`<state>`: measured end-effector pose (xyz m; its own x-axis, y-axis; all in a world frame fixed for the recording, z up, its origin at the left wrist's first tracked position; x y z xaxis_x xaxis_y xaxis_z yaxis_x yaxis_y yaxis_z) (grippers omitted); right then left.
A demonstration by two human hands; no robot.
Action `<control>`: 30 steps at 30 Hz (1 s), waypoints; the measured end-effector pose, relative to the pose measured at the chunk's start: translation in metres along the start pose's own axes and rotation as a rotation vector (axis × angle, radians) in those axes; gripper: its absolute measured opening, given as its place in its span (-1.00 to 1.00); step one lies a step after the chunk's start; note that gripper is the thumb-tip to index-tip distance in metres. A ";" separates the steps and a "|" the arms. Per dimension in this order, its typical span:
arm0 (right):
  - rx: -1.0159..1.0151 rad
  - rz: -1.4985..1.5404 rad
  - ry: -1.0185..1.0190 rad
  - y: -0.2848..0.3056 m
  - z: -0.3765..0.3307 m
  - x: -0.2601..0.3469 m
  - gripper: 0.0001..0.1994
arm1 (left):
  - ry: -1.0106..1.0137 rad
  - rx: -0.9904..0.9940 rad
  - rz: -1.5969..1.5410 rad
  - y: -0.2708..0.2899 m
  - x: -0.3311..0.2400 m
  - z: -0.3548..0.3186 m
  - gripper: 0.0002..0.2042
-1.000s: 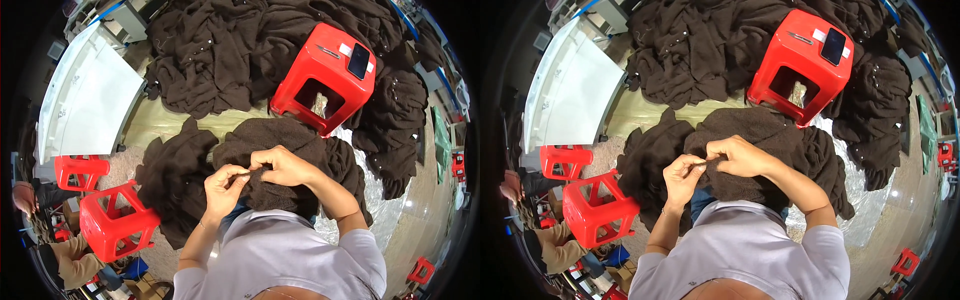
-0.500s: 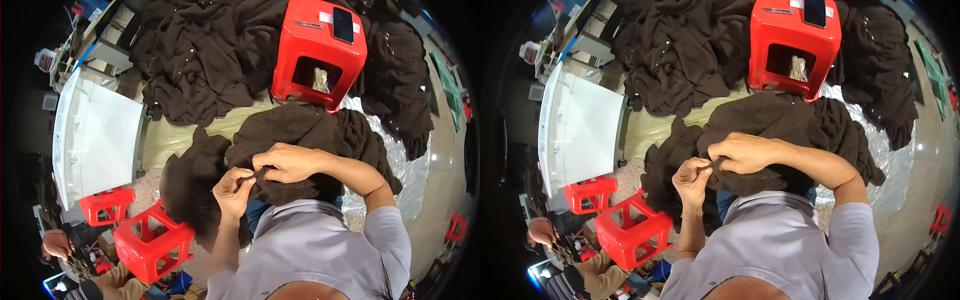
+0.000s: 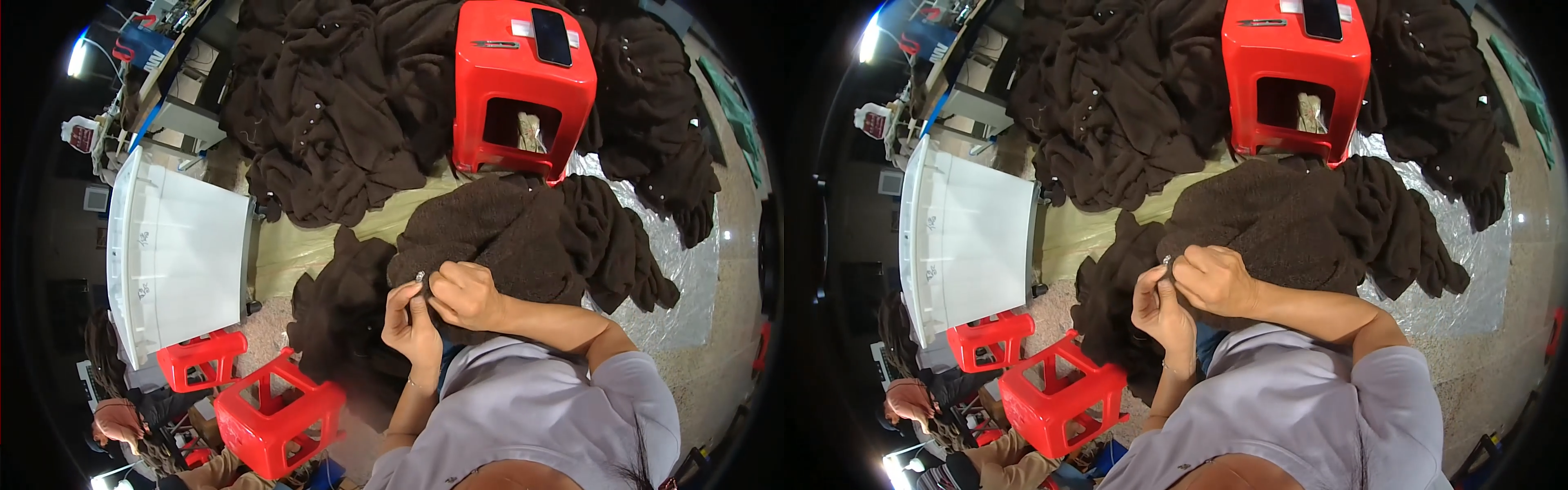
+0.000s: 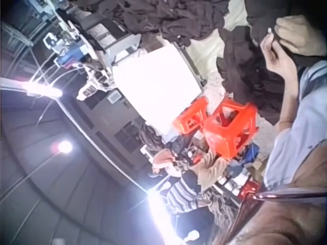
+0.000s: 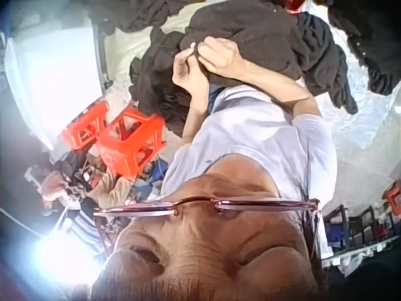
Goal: Trimming loose threads and excess material from brown fabric pieces using scissors.
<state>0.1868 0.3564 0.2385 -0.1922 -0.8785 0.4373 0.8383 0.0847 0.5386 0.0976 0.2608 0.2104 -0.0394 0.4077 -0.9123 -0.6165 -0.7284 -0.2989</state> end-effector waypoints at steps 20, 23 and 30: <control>1.077 0.154 -0.662 0.059 -0.107 -0.125 -0.65 | 1.015 0.175 0.086 0.134 0.099 -0.031 -0.53; 0.913 0.407 -0.957 0.049 -0.015 -0.129 -0.65 | 0.811 0.033 -0.190 0.106 0.052 0.068 -0.63; 0.270 1.259 -0.567 0.037 0.325 -0.157 -0.33 | -0.453 0.153 -0.134 -0.007 -0.166 0.325 -0.56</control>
<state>0.0818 0.6499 0.4241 0.3725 0.1533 0.9153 0.4897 0.8053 -0.3342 -0.1471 0.3771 0.4549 -0.2688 0.7154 -0.6449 -0.7466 -0.5778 -0.3298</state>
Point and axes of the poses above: each hand's wrist, its own z-axis towards the middle knuckle, its own y-axis out of the back of the hand, x = y × z, the point moved 5 cm from there along z, towards the middle knuckle, and after that the axes turned 13 degrees about -z, right-handed, at the moved point
